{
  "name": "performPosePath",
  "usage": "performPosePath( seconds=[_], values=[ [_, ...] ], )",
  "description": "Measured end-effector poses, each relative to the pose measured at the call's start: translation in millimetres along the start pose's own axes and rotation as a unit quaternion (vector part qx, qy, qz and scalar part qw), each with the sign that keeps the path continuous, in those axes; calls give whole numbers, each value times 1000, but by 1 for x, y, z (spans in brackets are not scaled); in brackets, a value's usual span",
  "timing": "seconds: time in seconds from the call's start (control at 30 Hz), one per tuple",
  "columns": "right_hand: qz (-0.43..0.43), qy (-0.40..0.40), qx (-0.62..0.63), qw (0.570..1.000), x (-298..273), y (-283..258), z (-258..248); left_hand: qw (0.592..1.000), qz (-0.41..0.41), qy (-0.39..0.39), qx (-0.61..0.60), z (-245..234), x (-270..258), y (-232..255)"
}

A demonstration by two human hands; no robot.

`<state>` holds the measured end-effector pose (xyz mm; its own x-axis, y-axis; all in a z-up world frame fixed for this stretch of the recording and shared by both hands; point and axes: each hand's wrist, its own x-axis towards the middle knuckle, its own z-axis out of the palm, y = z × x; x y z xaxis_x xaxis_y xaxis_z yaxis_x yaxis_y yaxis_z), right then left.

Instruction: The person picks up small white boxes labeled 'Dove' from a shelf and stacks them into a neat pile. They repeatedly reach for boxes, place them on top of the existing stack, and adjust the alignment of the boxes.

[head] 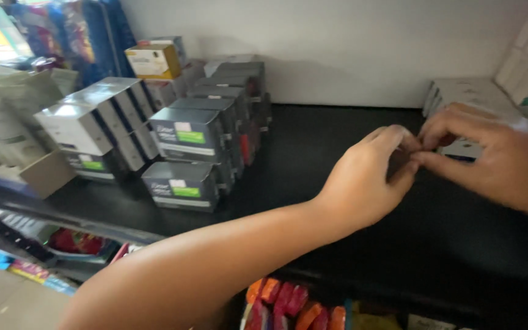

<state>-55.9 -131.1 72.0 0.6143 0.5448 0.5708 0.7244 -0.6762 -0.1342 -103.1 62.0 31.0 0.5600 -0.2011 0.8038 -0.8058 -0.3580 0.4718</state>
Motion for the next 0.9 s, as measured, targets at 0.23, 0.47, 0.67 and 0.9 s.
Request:
performPosePath(
  seconds=[0.23, 0.47, 0.67, 0.9],
  values=[
    [-151, -48, -96, 983, 6, -66, 3, 1000, -22, 2, 16, -67, -48, 37],
    [-295, 15, -23, 955, 23, -137, 3, 997, -26, 19, 69, -121, -78, 60],
    [-319, -10, -5, 948, 39, -184, 15, 994, -46, 32, 99, -160, -102, 66],
    [-391, 21, 21, 920, 64, -234, 38, 987, -48, 85, 127, -209, -131, 67]
  ],
)
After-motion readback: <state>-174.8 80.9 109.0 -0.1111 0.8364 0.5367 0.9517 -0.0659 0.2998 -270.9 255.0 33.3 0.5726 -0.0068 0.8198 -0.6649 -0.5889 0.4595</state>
